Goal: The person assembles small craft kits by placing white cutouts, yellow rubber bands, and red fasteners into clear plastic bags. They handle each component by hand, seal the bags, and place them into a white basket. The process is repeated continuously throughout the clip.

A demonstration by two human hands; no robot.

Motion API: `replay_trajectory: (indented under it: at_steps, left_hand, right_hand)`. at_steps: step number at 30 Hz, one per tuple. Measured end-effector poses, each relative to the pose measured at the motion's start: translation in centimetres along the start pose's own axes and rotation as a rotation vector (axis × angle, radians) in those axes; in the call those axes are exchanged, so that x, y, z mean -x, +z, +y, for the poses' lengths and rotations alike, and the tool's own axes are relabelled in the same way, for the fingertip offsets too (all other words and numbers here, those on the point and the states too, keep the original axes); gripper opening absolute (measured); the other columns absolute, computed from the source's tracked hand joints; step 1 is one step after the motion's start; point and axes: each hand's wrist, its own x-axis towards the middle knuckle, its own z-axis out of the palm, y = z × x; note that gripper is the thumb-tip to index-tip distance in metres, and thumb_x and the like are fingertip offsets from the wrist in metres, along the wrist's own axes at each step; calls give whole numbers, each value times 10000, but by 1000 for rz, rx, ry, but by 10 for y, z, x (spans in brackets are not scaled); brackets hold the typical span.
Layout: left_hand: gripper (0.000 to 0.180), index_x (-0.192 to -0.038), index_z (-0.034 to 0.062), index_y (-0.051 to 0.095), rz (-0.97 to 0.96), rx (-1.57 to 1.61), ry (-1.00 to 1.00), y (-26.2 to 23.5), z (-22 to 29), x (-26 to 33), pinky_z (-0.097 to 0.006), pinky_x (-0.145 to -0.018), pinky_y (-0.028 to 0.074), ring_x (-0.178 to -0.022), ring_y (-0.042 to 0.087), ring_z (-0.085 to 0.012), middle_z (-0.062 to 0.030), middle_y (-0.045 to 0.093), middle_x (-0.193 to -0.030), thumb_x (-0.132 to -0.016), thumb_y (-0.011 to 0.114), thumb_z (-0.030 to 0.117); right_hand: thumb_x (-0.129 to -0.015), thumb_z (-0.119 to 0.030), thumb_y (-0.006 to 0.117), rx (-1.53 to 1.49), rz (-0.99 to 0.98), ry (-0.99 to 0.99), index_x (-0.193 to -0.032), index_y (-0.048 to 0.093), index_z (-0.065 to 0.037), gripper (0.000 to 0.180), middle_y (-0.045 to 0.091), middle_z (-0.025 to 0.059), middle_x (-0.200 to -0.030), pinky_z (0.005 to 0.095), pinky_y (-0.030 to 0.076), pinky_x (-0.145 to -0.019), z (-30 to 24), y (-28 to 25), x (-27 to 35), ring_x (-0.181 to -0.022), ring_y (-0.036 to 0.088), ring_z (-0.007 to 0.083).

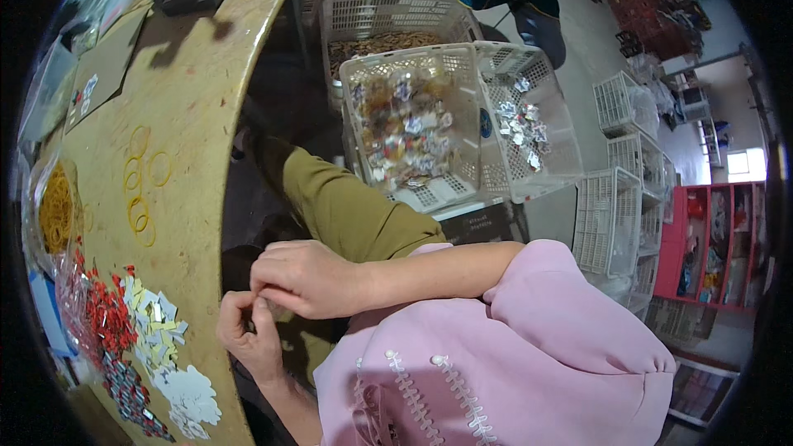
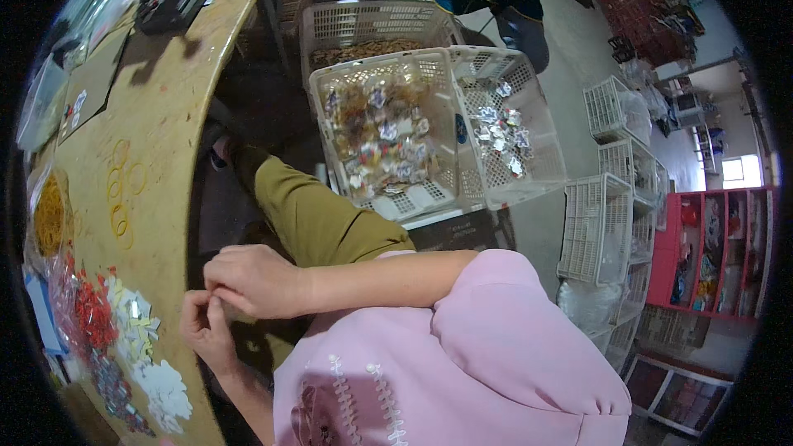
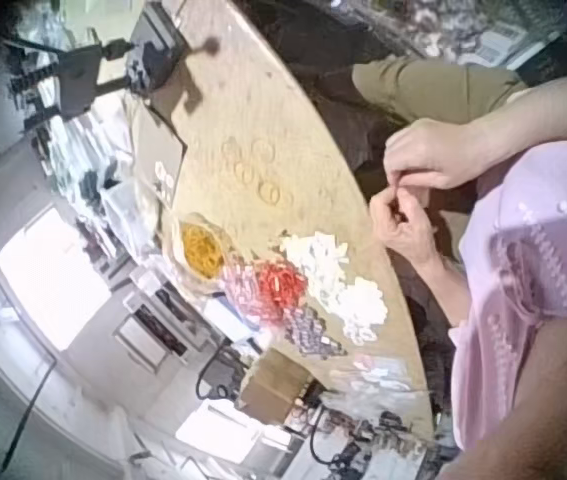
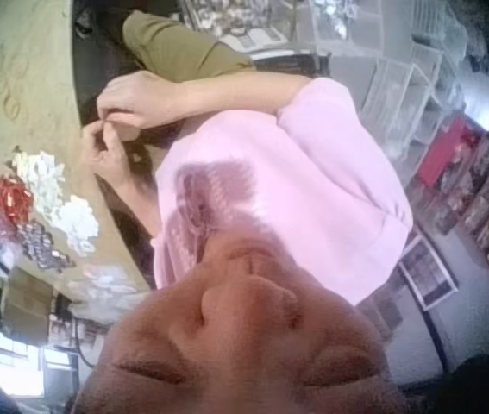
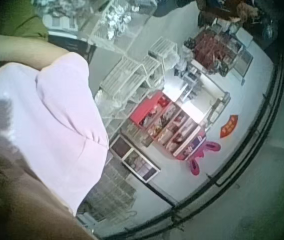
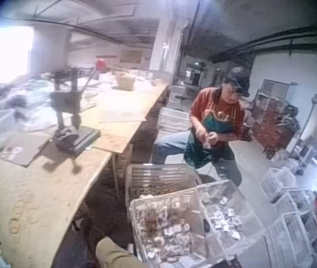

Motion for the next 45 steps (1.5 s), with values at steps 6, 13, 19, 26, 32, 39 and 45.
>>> replay_trajectory:
  at_steps: [6, 13, 19, 26, 32, 39, 45]
  left_hand:
    - [83, -721, 3, 551, -326, -40, 85, 52, 10, -5, -302, -528, 373, -566, 481, -183, -87, 501, -649, -729, 630, -21]
    - [73, -775, 22, 575, -486, 355, -276, 72, -22, 1, -211, -608, 406, -648, 493, -55, 20, 564, -727, -834, 574, -20]
    - [107, -861, 56, 597, -359, 422, -427, 75, -39, -27, -202, -593, 343, -632, 455, -45, 26, 548, -722, -960, 587, 95]
    - [85, -895, 70, 631, -406, 350, -591, 81, -56, -26, -199, -613, 368, -655, 475, -41, 16, 593, -743, -962, 604, 115]
    - [70, -952, 73, 650, -434, 256, -722, 60, -60, -21, -185, -620, 393, -669, 505, -32, 18, 623, -769, -974, 602, 118]
    - [63, -955, 68, 649, -378, 279, -853, 63, -78, 6, -185, -628, 411, -671, 520, -30, 17, 634, -775, -966, 592, 92]
    - [73, -980, 50, 640, -481, 282, -875, 77, -85, 24, -192, -654, 429, -696, 532, -39, 8, 645, -787, -972, 576, 83]
  right_hand:
    - [-961, -65, 583, -440, 40, 691, -948, 623, -10, 70, 671, 47, -840, 251, 546, -669, 5, -58, 58, -754, 654, 94]
    - [-988, -106, 586, -117, 649, 634, -1050, 628, -64, 86, 666, 21, -935, 251, 571, -671, 30, -220, 130, -802, 657, 96]
    - [-923, -68, 583, 1150, 748, 397, -1104, 632, -11, 196, 683, 130, -917, 406, 545, -775, 74, -367, 214, -789, 674, 328]
    - [-882, -329, 659, 800, 445, 1217, -1073, 672, 44, 419, 702, 247, -1021, 453, 511, -878, 242, -257, 288, -991, 665, 408]
    - [-851, -375, 686, 602, 590, 1633, -1182, 606, 89, 576, 609, 299, -1234, 455, 455, -991, 320, -255, 339, -1170, 581, 428]
    - [-834, -265, 701, 856, 648, 1346, -1203, 565, 71, 518, 600, 296, -1207, 458, 433, -1013, 321, -237, 345, -1171, 562, 437]
    - [-847, -279, 706, 708, 528, 1656, -1225, 557, 89, 548, 635, 287, -1171, 447, 475, -933, 356, -253, 364, -1090, 612, 420]
